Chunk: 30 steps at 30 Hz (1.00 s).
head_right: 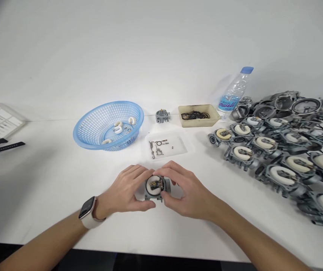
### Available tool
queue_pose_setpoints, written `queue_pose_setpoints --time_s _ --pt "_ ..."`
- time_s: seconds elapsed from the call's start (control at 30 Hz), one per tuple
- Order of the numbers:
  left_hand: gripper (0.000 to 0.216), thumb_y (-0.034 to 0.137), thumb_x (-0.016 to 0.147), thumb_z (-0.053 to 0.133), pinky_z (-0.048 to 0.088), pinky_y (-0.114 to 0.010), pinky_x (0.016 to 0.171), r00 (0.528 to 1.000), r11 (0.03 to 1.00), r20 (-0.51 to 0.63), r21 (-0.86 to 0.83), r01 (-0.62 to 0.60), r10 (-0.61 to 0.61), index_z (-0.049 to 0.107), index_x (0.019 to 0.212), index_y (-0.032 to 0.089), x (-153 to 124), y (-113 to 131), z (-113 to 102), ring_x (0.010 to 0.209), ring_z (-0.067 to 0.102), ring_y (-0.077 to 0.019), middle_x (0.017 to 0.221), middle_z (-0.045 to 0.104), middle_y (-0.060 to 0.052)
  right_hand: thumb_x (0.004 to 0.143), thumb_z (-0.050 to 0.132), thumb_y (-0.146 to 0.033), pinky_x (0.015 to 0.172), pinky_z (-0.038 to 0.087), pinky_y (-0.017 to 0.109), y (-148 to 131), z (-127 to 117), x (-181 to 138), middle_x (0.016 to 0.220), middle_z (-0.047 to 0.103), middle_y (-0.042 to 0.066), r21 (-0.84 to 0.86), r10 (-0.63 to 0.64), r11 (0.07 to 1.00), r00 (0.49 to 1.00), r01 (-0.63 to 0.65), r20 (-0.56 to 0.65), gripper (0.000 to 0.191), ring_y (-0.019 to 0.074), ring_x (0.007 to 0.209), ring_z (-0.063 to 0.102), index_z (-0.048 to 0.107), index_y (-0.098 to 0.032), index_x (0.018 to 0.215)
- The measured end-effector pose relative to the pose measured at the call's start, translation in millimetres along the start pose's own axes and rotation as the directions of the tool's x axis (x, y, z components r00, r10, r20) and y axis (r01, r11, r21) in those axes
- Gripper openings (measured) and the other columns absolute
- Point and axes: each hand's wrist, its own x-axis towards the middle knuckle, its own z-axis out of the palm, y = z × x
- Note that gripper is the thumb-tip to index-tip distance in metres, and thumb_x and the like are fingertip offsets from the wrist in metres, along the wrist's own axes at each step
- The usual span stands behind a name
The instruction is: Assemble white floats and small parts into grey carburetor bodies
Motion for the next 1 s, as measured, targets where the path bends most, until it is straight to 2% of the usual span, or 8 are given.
queue_pose_setpoints --time_s 0.13,0.23,0.4,0.57,0.73,0.83,0.9,1.0 --pt "0.068 0.074 0.097 0.03 0.048 -0.042 0.076 0.997 0.996 -0.062 -0.087 0.036 -0.042 0.056 0.122 0.016 -1 -6 -3 0.084 0.062 -0.0258 0.099 0.067 -0.011 0.08 0.076 -0.027 0.095 0.054 0.045 2 2 0 0.128 0.059 0.011 -0.138 0.005 0.99 1.0 -0.005 0.0 0.058 0.0292 0.116 0.058 0.055 -0.027 0.135" --pt "0.05 0.056 0.105 0.028 0.049 -0.039 0.079 0.985 0.978 -0.093 -0.167 0.125 -0.142 0.057 0.121 0.018 -3 -15 -7 0.085 0.062 -0.023 0.095 0.067 -0.008 0.078 0.082 -0.038 0.102 0.051 0.051 2 8 0 0.139 0.057 0.014 -0.224 0.079 0.973 0.993 -0.058 0.085 0.075 0.0333 0.125 0.055 0.049 -0.025 0.144" --pt "0.032 0.042 0.105 0.038 0.05 -0.033 0.075 0.962 0.965 -0.126 -0.138 0.225 -0.242 0.057 0.12 0.022 -5 -31 -11 0.085 0.066 -0.0209 0.093 0.067 -0.005 0.077 0.079 -0.036 0.09 0.055 0.042 -12 6 7 0.117 0.068 0.008 -0.32 0.174 0.941 0.968 -0.109 0.18 0.062 0.0274 0.103 0.065 0.055 -0.024 0.133" --pt "0.028 0.042 0.104 0.041 0.052 -0.031 0.065 0.973 0.988 -0.169 -0.034 0.15 -0.154 0.057 0.118 0.024 -6 -34 -7 0.072 0.066 -0.0198 0.087 0.066 -0.003 0.068 0.083 -0.032 0.084 0.055 0.042 -28 -29 -4 0.103 0.071 0.006 -0.472 0.164 0.881 0.955 -0.029 0.248 0.057 0.025 0.086 0.066 0.061 -0.023 0.119" --pt "0.028 0.043 0.102 0.047 0.054 -0.033 0.067 0.974 0.997 -0.228 0.071 0.012 0.005 0.056 0.122 0.025 -8 -27 -7 0.075 0.067 -0.022 0.085 0.066 -0.003 0.084 0.078 -0.032 0.086 0.058 0.042 -32 -123 -69 0.122 0.069 0.007 -0.395 0.312 0.861 0.946 -0.32 -0.085 0.052 0.0265 0.104 0.068 0.058 -0.029 0.131" --pt "0.028 0.042 0.101 0.05 0.052 -0.032 0.064 0.96 0.99 -0.26 0.118 -0.076 0.105 0.057 0.121 0.024 -6 -21 -9 0.071 0.066 -0.0211 0.083 0.066 -0.003 0.09 0.073 -0.033 0.071 0.057 0.033 -32 -201 -119 0.112 0.074 0.009 -0.391 0.372 0.732 0.809 -0.557 -0.455 0.04 0.0242 0.092 0.072 0.065 -0.026 0.128" --pt "0.028 0.041 0.1 0.053 0.052 -0.032 0.063 0.944 0.984 -0.299 0.146 -0.1 0.141 0.058 0.12 0.023 -4 -19 -12 0.069 0.066 -0.0205 0.082 0.066 -0.003 0.09 0.071 -0.035 0.065 0.053 0.033 -32 -243 -146 0.106 0.076 0.015 -0.403 0.329 0.67 0.736 -0.624 -0.591 0.033 0.0256 0.085 0.073 0.072 -0.018 0.118" --pt "0.024 0.035 0.098 0.058 0.052 -0.032 0.069 0.901 0.97 -0.394 0.222 -0.097 0.181 0.059 0.118 0.022 -3 -25 -24 0.072 0.066 -0.0205 0.081 0.067 -0.002 0.073 0.086 -0.039 0.049 0.046 0.03 -32 -269 -166 0.068 0.072 0.011 -0.398 0.176 0.675 0.659 -0.621 -0.731 0.031 0.0203 0.055 0.067 0.075 -0.011 0.078"
